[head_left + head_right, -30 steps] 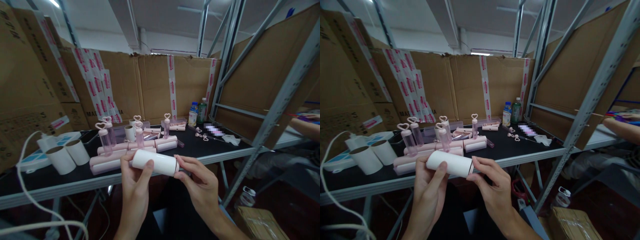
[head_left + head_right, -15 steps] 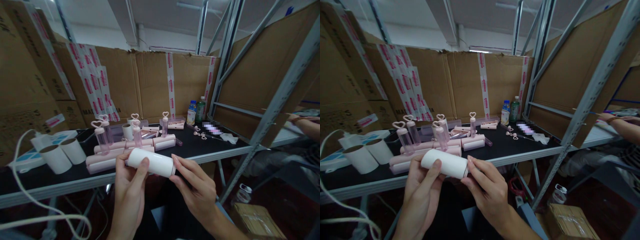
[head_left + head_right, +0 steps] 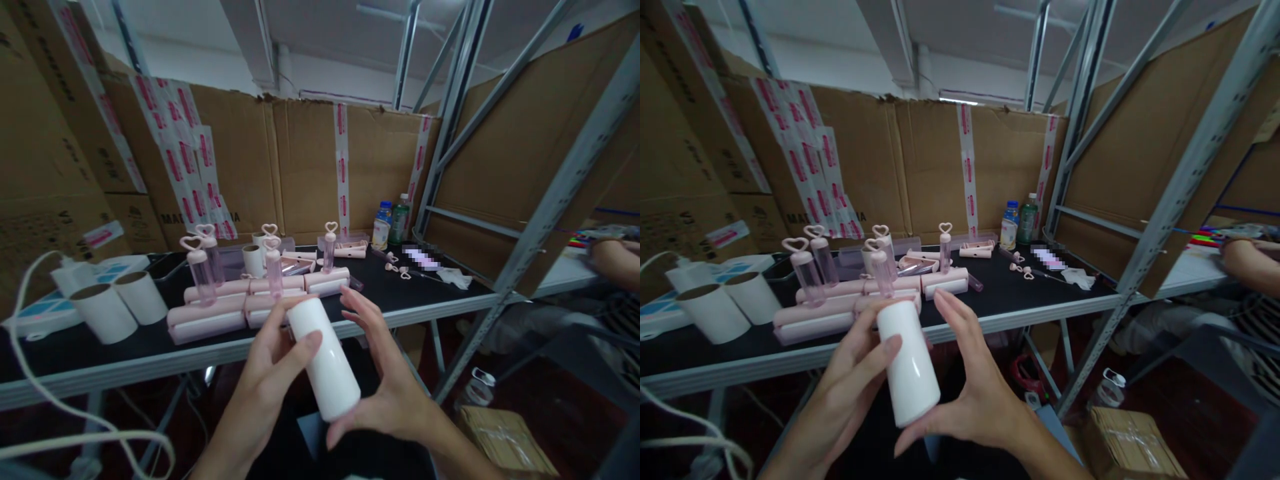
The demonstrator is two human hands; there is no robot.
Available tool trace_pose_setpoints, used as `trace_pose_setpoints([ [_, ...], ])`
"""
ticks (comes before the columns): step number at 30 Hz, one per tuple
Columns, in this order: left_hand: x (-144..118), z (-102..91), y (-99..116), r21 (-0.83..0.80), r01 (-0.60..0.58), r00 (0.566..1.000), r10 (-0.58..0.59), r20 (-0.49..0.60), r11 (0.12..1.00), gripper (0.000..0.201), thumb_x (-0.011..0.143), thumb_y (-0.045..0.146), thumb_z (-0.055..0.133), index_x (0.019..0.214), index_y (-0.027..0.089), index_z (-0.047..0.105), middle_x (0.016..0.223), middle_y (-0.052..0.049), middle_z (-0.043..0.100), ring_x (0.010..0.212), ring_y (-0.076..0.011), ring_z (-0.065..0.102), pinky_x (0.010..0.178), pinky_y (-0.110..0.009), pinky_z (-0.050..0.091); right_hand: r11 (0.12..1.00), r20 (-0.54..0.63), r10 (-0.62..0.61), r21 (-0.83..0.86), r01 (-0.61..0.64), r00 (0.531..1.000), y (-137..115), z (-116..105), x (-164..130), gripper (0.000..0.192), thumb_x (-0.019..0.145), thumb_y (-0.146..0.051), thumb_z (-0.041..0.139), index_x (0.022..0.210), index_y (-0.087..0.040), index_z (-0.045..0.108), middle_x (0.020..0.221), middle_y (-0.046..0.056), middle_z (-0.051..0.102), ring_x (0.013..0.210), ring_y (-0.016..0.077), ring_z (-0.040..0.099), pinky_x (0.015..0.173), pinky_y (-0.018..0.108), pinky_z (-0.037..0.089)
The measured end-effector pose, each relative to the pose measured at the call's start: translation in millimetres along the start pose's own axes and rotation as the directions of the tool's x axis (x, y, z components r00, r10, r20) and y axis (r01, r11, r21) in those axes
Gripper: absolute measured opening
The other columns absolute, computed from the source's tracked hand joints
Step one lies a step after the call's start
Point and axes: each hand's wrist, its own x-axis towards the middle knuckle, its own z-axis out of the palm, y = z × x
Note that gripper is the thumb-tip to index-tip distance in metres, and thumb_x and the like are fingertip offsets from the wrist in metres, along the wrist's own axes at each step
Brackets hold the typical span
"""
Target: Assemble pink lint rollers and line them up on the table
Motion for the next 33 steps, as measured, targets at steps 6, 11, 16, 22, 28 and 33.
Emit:
trace_pose_setpoints([
  [6,-2,0.7,-6,0.000,0.123,0.980,-0.122,0.157,0.992,0.078,0.080,0.042,0.086,0.148,0.029,0.050,0.092,-0.006,0.073,0.083,-0.0234,0.071,0.072,-0.028,0.056,0.999,0.199,0.020,-0.034,-0.014,0.980,0,-5,-2,0.174,0.042,-0.037,0.108,0.167,-0.036,-0.013,0.172,0.014,0.027,0.156,0.0402,0.035,0.126,0.060,0.034],
  [11,-5,18.2,-14,-0.068,0.167,0.986,-0.166,0.024,0.984,0.073,0.084,0.050,0.080,0.149,0.034,0.051,0.090,-0.003,0.072,0.069,-0.0191,0.070,0.061,-0.025,0.055,0.976,0.121,-0.073,-0.198,0.096,0.990,8,3,-4,0.160,0.053,-0.048,0.104,0.169,-0.035,-0.006,0.175,0.013,0.021,0.158,0.0391,0.030,0.124,0.053,0.041],
  [16,0,24.2,-23,-0.268,0.171,0.974,-0.204,-0.099,0.948,0.068,0.089,0.049,0.070,0.151,0.038,0.044,0.092,-0.002,0.070,0.050,-0.0159,0.061,0.043,-0.025,0.049,0.983,0.165,-0.064,-0.158,0.090,0.984,29,-14,12,0.120,0.084,-0.080,0.065,0.170,-0.030,-0.001,0.177,0.011,0.014,0.162,0.0356,0.020,0.130,0.057,0.025],
  [22,7,11.9,-19,-0.335,0.058,0.981,-0.116,-0.154,0.940,0.047,0.094,0.040,0.063,0.138,0.031,0.049,0.094,-0.003,0.072,0.050,-0.0139,0.059,0.042,-0.023,0.045,0.868,-0.092,0.139,-0.468,-0.166,0.986,109,-72,119,0.029,0.104,-0.038,0.058,0.119,-0.018,0.072,0.125,0.014,0.071,0.122,0.0276,0.065,0.110,0.049,0.050],
  [28,5,7.1,-16,-0.314,0.027,0.982,-0.085,-0.170,0.949,0.044,0.095,0.042,0.062,0.135,0.030,0.049,0.096,-0.002,0.071,0.049,-0.0127,0.058,0.041,-0.023,0.045,0.859,-0.061,0.256,-0.444,-0.256,0.965,143,-69,176,0.032,0.101,-0.038,0.067,0.125,-0.017,0.066,0.125,0.009,0.069,0.106,0.0234,0.070,0.092,0.045,0.061],
  [33,5,4.1,-14,-0.300,0.005,0.984,-0.058,-0.166,0.954,0.039,0.096,0.042,0.061,0.130,0.027,0.051,0.100,-0.002,0.070,0.049,-0.0106,0.056,0.041,-0.022,0.046,0.898,-0.094,0.277,-0.330,-0.292,0.956,127,-54,170,0.034,0.101,-0.038,0.068,0.129,-0.018,0.065,0.129,0.009,0.067,0.109,0.0247,0.069,0.091,0.044,0.061],
])
